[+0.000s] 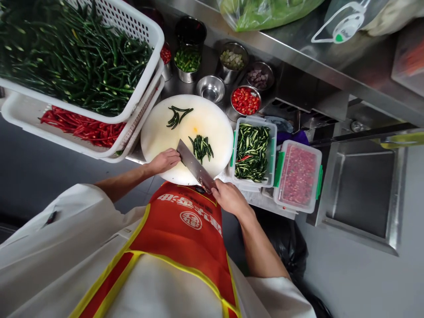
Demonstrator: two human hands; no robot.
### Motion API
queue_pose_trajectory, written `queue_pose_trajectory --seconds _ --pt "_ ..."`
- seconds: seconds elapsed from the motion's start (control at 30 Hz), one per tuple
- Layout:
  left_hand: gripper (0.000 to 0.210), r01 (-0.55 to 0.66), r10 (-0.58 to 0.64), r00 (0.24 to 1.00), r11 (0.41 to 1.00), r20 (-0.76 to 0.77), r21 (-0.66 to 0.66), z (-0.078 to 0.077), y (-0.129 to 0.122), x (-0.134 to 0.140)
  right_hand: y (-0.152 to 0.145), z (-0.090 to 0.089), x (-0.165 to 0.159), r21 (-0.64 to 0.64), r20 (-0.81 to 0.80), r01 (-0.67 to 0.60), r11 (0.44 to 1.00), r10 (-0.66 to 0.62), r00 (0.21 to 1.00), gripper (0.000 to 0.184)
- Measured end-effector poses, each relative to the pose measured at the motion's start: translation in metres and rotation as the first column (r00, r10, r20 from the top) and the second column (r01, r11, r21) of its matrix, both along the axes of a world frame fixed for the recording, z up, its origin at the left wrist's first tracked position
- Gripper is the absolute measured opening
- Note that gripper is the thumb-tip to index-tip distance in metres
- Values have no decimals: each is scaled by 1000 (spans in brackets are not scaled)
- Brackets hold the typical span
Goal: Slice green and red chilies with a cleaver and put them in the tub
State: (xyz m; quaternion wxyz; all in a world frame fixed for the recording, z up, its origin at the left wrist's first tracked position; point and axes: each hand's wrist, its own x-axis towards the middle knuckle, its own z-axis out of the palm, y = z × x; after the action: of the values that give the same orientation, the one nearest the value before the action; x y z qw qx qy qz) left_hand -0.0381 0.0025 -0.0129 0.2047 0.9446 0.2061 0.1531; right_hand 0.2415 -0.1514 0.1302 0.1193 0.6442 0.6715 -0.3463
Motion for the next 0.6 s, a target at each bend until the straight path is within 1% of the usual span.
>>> queue_pose_trajectory --seconds 0.07,0.2,0.3,0.33,0.37,0.4,0.43,0.47,0.5,0.53,0.57,0.6 --pt "28 1 -1 1000 1000 6 -12 0 -1 0 5 -9 -8 -4 -19 11 1000 -11 1000 18" --pt "27 1 1 999 999 34 -33 2 -3 2 17 -35 -35 56 -87 119 991 -114 990 21" --pt "28 -6 6 999 1000 37 -23 5 7 4 21 -44 -39 87 -110 178 980 -168 980 21" --pt "29 -46 46 998 999 44 -12 6 15 6 20 -44 -36 90 -113 198 976 -188 976 21" --pt "30 -120 120 991 993 54 -1 6 25 8 17 -43 -32 91 -117 220 971 -209 971 21" --pt "30 -221 220 973 975 67 8 7 36 12 13 -41 -26 89 -121 239 967 -227 966 20" --pt "28 -335 333 940 942 77 12 7 48 16 8 -39 -21 85 -128 251 964 -239 962 20" --pt "27 -442 440 895 897 71 7 8 59 20 3 -38 -16 80 -139 253 964 -240 961 19" --pt "25 -525 525 850 851 41 -6 10 69 24 -4 -37 -12 73 -160 245 967 -231 960 19" --pt "24 -584 584 811 811 -15 -26 12 77 29 -10 -37 -8 69 -185 230 971 -214 959 19" --pt "25 -608 602 792 792 -103 -54 16 83 32 -16 -38 -5 63 -214 209 976 -191 958 20" --pt "29 -613 591 784 785 -188 -87 19 87 35 -22 -41 -3 48 -263 198 979 -179 948 21"
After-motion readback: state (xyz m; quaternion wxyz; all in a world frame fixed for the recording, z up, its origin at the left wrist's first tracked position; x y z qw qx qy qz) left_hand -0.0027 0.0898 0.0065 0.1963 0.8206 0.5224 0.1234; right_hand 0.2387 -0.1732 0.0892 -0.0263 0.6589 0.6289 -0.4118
